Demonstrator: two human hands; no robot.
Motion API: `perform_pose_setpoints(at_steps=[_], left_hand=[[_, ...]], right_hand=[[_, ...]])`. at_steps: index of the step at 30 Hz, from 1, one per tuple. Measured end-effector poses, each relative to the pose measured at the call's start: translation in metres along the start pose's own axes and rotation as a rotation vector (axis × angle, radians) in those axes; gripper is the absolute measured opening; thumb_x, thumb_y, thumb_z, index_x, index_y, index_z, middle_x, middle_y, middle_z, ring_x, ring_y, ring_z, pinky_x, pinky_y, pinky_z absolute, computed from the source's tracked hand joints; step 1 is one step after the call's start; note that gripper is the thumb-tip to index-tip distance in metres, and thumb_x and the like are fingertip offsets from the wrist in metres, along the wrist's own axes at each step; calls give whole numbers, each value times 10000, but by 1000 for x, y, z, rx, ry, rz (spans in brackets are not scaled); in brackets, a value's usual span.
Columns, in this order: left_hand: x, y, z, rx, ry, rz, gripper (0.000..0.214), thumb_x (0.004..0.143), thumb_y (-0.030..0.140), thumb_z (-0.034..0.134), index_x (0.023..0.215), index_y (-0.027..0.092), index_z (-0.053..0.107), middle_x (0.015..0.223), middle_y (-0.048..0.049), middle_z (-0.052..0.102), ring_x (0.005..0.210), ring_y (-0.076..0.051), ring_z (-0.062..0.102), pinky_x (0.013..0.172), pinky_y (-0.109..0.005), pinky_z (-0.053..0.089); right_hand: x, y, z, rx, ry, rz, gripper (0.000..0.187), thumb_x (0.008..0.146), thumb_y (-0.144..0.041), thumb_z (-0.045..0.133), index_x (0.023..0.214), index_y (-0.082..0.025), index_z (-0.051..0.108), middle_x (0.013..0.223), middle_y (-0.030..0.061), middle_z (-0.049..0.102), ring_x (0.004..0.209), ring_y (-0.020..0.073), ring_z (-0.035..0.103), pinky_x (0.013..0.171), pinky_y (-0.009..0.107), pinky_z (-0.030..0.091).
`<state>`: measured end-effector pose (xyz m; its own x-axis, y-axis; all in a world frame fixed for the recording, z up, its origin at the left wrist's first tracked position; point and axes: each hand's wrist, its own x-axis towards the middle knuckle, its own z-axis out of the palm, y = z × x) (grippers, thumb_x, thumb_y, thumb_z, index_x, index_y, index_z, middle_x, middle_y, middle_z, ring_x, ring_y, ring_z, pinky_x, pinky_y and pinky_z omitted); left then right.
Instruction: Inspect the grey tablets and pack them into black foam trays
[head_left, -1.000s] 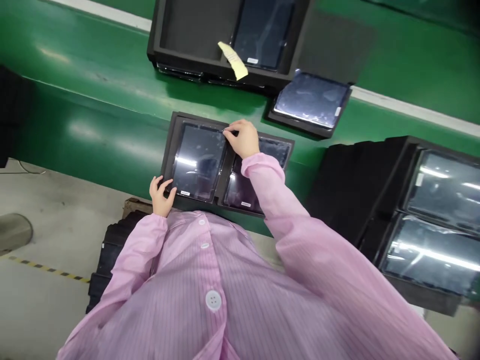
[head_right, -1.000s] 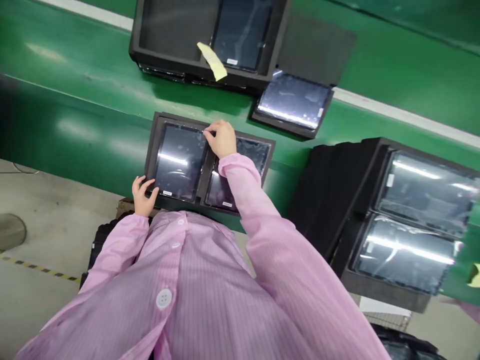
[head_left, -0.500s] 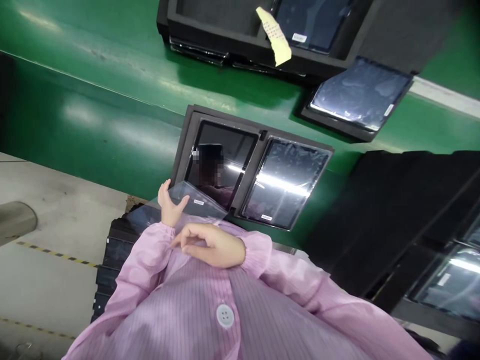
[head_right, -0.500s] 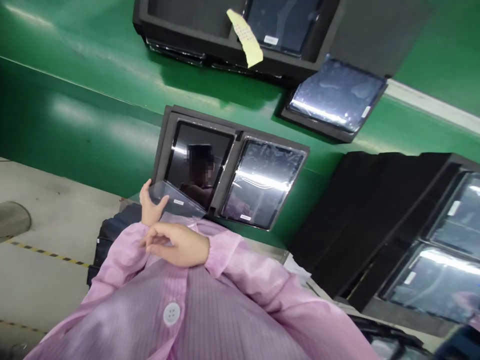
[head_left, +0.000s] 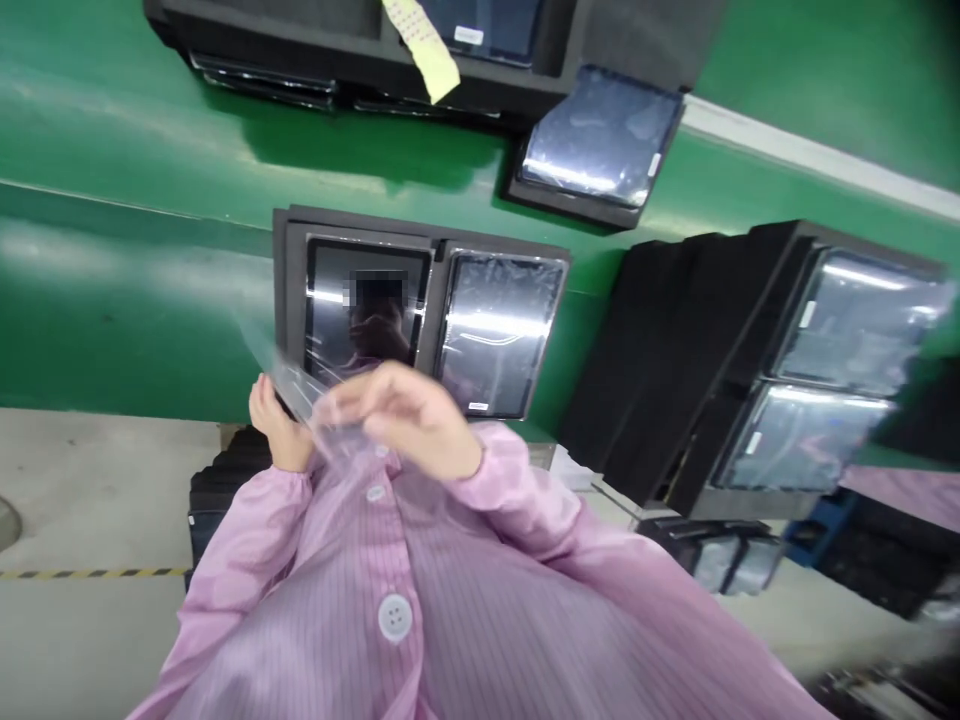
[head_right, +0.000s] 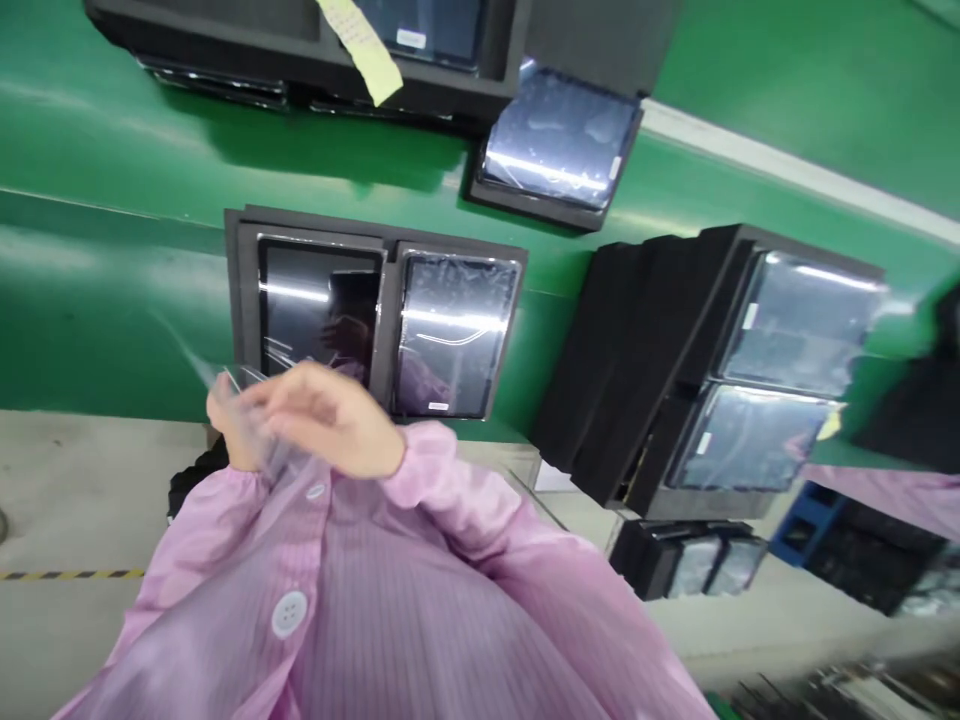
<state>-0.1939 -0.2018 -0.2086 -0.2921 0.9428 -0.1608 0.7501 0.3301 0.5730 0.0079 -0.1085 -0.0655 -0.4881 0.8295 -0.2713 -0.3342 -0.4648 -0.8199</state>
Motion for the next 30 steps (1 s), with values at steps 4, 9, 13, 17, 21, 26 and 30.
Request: perform_pose_setpoints(at_steps=[4, 9, 13, 17, 21, 26, 30], left_hand=[[4, 28, 4, 121, 142, 124, 719, 681, 255, 634, 1360, 104, 454, 1507, -249, 363, 1454, -400, 280, 1159, -603, 247], [13, 61, 10, 149, -52, 322, 488, 689, 63, 489, 1115, 195, 685, 1420, -154, 521, 1382, -352, 421, 1136, -567, 285], [21, 84, 16, 68, -125, 368, 390, 686, 99, 532, 1018, 196, 712, 1379, -138, 561, 1322, -337, 491, 1134, -531, 308], [22, 113, 32, 67, -167, 399, 334, 755, 224, 606, 1074, 197, 705, 1410, -148, 548, 1352, -362, 463, 1185, -614, 133], [17, 139, 48, 110, -272, 408, 576, 774, 470, 660, 1268, 175, 623, 1521, -213, 425, 1454, -432, 298, 1155, -704, -7], [12, 151, 55, 202, -382, 410, 941, 704, 614, 712, 1478, 164, 424, 1610, -240, 257, 1508, -468, 128, 1134, -722, -94], [12, 151, 54, 212, -398, 377, 1060, 687, 629, 713, 1525, 108, 327, 1619, -247, 224, 1518, -461, 91, 1170, -680, -91]], right_hand=[[12, -30, -118, -763, 581, -168, 270, 975, -463, 483, 1072, -228, 574, 1229, 76, 639, 1198, 209, 617, 1056, 435, 486], [0, -43, -257, -1342, 754, -124, 324, 956, -374, 483, 1199, -195, 602, 1203, 103, 661, 1186, 253, 610, 1053, 484, 475], [-13, -39, -279, -1478, 680, 12, 302, 844, -226, 562, 1120, -168, 671, 1158, 99, 689, 1151, 285, 617, 1074, 522, 444], [-16, -32, -267, -1451, 585, 35, 328, 807, -160, 554, 1103, -190, 692, 1159, 76, 700, 1132, 266, 627, 1078, 488, 444], [-21, -25, -264, -1448, 609, -39, 275, 852, -189, 527, 1084, -199, 675, 1216, 97, 672, 1203, 288, 586, 1092, 525, 412], [-32, -25, -230, -1483, 649, -70, 146, 878, -190, 515, 946, -207, 643, 1156, 112, 679, 1179, 315, 592, 1044, 537, 422], [-49, -20, -150, -1277, 562, 29, 91, 891, -184, 528, 915, -203, 613, 861, 48, 713, 859, 239, 694, 829, 390, 529]])
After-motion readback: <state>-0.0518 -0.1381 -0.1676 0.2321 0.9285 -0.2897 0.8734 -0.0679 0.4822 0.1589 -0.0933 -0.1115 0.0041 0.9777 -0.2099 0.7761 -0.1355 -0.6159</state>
